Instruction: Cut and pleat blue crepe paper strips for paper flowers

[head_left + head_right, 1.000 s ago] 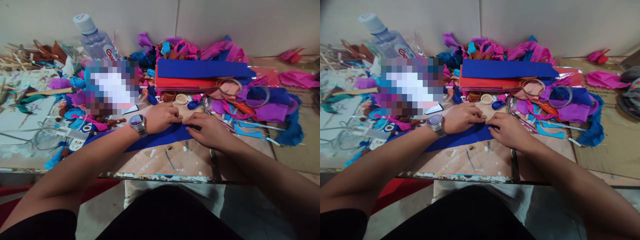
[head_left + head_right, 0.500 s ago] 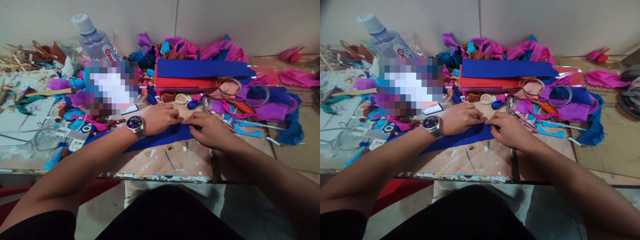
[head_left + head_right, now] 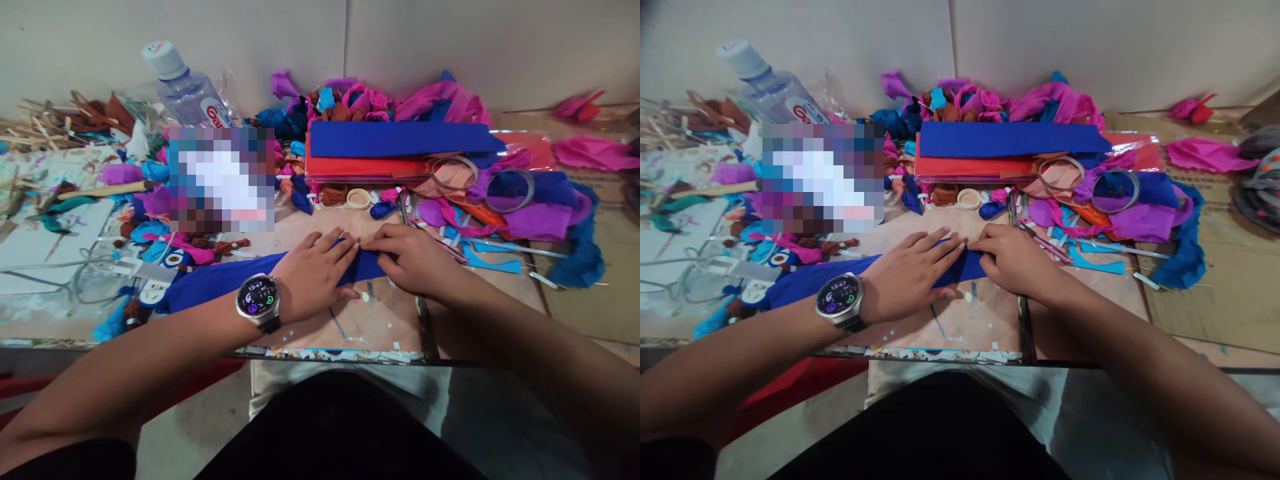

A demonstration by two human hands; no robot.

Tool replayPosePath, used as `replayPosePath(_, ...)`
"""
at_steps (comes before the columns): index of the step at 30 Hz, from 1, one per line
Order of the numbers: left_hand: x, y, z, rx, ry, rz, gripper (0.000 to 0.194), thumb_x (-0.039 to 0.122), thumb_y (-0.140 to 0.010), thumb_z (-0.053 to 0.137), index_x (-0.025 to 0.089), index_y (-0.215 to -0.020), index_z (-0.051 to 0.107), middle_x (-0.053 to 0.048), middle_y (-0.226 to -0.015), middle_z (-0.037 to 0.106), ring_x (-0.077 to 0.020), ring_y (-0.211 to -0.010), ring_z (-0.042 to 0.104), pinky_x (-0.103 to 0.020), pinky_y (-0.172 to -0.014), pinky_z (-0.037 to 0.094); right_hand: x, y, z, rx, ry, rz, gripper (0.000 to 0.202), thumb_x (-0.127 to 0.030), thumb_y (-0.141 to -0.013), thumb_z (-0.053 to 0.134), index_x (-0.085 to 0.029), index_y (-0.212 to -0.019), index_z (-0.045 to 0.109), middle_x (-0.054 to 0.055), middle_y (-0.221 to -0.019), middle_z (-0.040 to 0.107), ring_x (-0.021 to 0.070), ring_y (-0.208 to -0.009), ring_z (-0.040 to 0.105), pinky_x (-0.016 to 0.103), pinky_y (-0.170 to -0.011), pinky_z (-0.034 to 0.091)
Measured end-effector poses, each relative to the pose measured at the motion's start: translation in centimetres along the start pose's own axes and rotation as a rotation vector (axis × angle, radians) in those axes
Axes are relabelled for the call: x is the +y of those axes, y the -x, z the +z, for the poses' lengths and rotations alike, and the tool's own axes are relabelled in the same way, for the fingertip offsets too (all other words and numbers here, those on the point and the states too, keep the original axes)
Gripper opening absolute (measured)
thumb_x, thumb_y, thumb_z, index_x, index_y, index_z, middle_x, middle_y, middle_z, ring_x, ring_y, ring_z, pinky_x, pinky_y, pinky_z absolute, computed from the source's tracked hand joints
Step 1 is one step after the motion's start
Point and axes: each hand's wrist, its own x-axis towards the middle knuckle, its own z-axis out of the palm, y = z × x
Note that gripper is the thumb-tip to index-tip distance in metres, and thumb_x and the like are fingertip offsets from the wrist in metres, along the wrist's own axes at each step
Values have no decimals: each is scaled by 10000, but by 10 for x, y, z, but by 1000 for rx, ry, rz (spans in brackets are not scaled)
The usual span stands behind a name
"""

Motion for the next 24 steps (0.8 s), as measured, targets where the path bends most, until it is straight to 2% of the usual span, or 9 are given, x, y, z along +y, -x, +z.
replayPosePath(3,1,1,8,-51,-4,-21,767,654,-1004,472,140,-1573,445,-157,-1655,415,-386,-1552,329,-544,-1191,338,0,0,0,-3,12,-13,417,-77,-880,558,-215,-1182,810,99,-1036,743,242,-937,707,377,-891,556)
replayPosePath(9,-1,1,5,-108,-19,-46,820,688,-1015,383,122,-1610,385,-129,-1684,372,-339,-1578,286,-497,-1224,324,0,0,-2,-6,25,-39,398,-82,-886,555,-211,-1154,820,104,-1043,747,234,-932,708,370,-877,560)
replayPosePath(13,-2,3,8,-109,-22,-50,832,693,-1018,366,121,-1622,359,-119,-1702,337,-337,-1593,249,-497,-1227,314,0,-1,-3,-9,37,-50,393,-81,-890,546,-207,-1139,822,103,-1048,750,235,-937,712,371,-875,562)
replayPosePath(19,-4,4,13,-107,-12,-83,812,665,-1023,396,136,-1636,327,-111,-1709,322,-341,-1560,314,-518,-1187,353,0,0,-4,-11,41,-63,391,-67,-877,549,-209,-1115,824,95,-1040,749,234,-942,712,371,-882,564)
replayPosePath(24,-5,4,14,-97,-3,-69,842,701,-1017,361,125,-1630,331,-116,-1712,310,-355,-1566,296,-541,-1180,354,0,-1,-5,14,15,-63,392,-72,-891,536,-204,-1137,811,92,-1041,737,234,-955,699,371,-894,553)
